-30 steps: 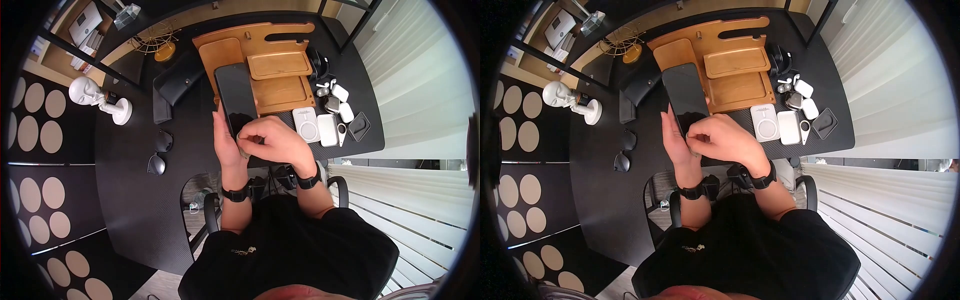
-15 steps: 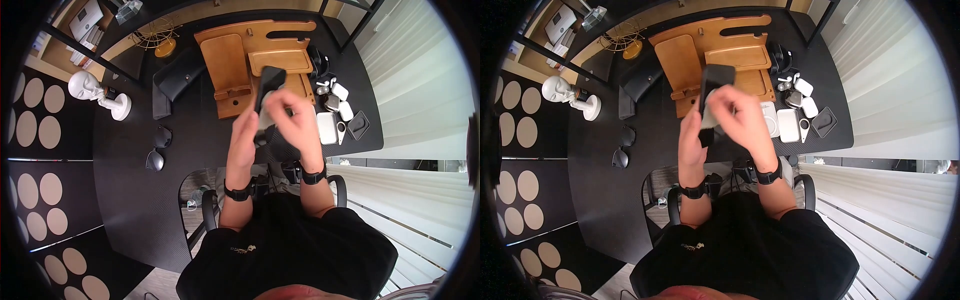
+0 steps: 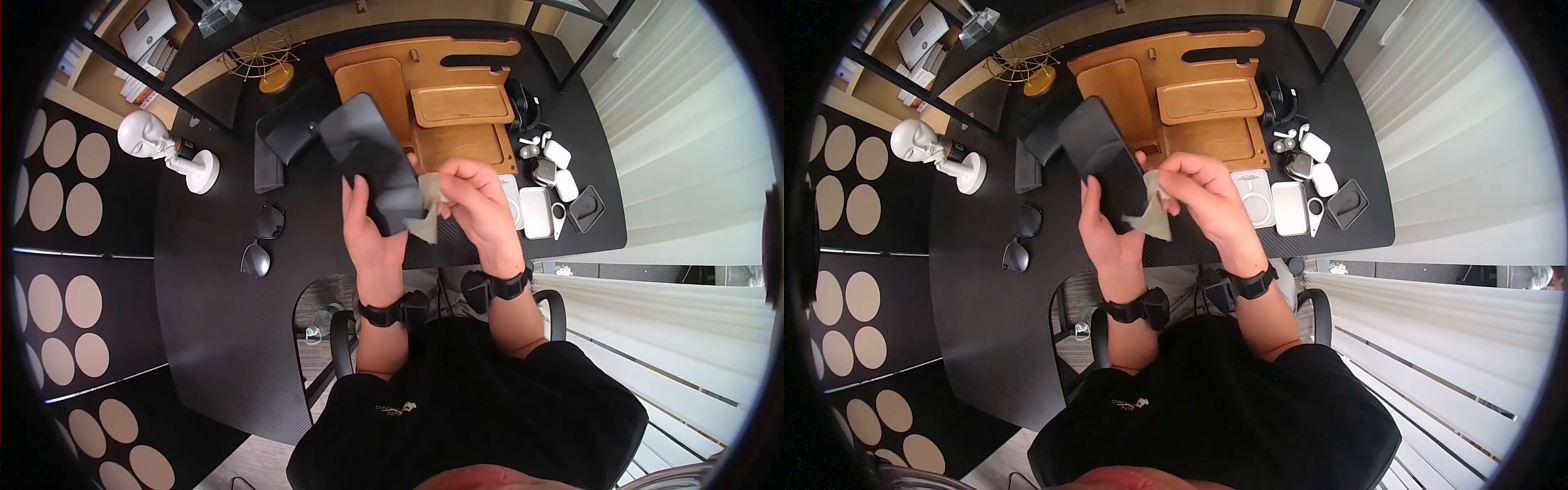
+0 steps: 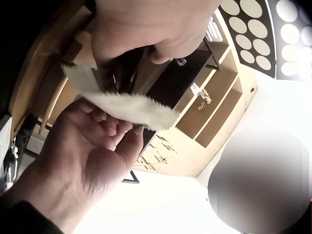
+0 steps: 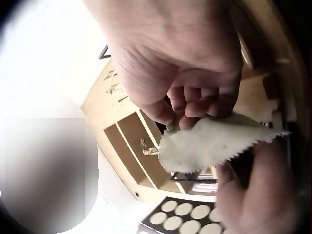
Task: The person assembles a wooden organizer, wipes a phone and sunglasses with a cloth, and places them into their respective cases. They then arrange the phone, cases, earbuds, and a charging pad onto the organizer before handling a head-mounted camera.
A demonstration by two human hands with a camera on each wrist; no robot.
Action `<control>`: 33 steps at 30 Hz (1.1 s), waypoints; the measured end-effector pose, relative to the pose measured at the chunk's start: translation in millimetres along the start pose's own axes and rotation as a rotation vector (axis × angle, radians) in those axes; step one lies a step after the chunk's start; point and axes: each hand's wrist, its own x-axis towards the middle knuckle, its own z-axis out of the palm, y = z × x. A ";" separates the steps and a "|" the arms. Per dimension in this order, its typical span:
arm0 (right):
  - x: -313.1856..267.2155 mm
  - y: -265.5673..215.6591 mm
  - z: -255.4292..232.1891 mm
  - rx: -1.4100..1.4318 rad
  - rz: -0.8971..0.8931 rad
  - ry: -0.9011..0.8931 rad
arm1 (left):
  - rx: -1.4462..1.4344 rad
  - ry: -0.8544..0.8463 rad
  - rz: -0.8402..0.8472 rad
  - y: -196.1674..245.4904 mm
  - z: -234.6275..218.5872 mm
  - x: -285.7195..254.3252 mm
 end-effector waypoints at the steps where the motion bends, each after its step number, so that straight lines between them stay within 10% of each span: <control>1: 0.2 2.2 -0.9 0.261 -0.034 0.012 | -0.041 -0.016 -0.031 -2.6 2.6 -1.5; 7: -1.2 9.9 15.0 0.466 -0.051 0.008 | 0.293 -0.122 0.065 -33.8 -3.2 -5.5; 15: 2.2 -2.7 25.4 -0.207 -0.029 0.053 | 0.117 -0.018 -0.255 -21.9 -6.5 -11.5; 19: 3.6 -2.9 22.6 -0.401 -0.197 0.229 | -0.110 -0.245 -0.265 -16.2 -31.2 -14.8; 21: 3.0 -16.8 30.6 -0.326 -0.027 0.469 | 0.242 -0.378 -0.248 -3.3 -2.2 -14.9; 26: 11.0 -7.4 14.9 -0.303 -0.343 0.616 | 0.409 -0.409 -0.381 -9.2 -2.5 -12.6; 30: 8.4 -9.1 17.0 -0.322 -0.385 0.643 | 0.501 -0.500 -0.398 -13.5 -14.4 -9.1; 33: 4.3 -8.4 17.1 -0.681 -0.202 0.320 | 0.438 -0.295 -0.266 -27.3 -17.4 -10.4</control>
